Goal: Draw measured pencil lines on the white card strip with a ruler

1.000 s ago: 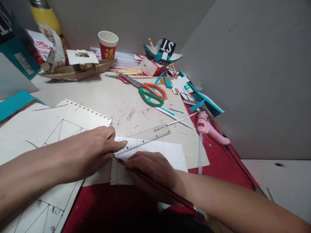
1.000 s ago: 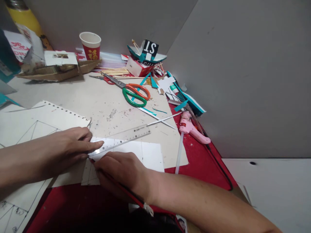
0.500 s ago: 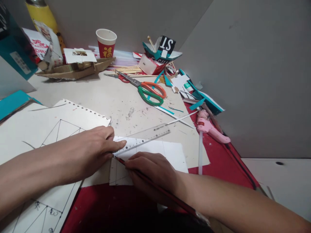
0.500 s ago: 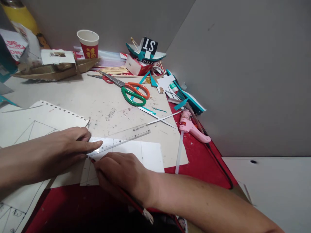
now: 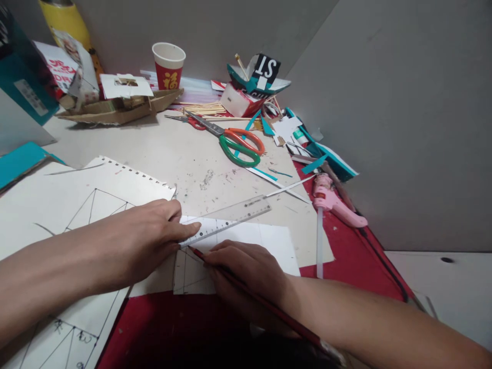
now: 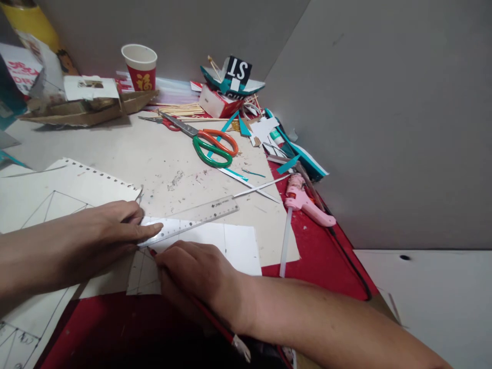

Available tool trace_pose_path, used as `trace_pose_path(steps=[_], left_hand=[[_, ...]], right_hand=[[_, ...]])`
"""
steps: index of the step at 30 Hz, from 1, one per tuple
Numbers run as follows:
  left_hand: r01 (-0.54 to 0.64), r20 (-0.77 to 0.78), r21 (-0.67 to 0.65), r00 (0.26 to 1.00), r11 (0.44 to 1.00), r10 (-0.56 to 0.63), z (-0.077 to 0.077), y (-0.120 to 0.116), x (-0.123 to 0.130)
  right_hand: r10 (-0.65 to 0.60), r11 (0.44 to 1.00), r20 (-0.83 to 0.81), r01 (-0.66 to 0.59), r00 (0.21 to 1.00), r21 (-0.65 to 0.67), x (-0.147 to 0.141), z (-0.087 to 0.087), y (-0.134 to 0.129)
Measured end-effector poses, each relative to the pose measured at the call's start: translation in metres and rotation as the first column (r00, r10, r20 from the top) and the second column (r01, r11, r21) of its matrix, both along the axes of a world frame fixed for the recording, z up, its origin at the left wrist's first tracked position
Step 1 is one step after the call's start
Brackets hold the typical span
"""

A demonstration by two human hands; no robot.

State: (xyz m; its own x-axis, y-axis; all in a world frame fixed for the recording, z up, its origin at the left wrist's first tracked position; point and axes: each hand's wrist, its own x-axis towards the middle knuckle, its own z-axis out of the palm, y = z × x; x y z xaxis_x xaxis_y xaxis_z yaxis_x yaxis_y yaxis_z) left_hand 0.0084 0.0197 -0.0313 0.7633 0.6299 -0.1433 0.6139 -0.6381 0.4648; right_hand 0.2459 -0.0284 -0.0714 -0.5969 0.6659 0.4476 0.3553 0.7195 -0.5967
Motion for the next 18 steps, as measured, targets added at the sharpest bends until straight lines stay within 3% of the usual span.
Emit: trace_pose_path(steps=[9, 18], left_hand=[[0.008, 0.028, 0.012, 1.000, 1.000, -0.009, -0.0045, 0.0013, -0.0001], [-0.029, 0.024, -0.005, 0.999, 1.000, 0.029, 0.0017, -0.0008, 0.0020]], right_hand=[[-0.043, 0.997, 0.034, 0.045, 0.999, -0.061, 0.0036, 0.0009, -0.0046], [-0.071, 0.984, 0.067, 0.081, 0.995, -0.160, 0.0092, 0.0037, -0.0074]])
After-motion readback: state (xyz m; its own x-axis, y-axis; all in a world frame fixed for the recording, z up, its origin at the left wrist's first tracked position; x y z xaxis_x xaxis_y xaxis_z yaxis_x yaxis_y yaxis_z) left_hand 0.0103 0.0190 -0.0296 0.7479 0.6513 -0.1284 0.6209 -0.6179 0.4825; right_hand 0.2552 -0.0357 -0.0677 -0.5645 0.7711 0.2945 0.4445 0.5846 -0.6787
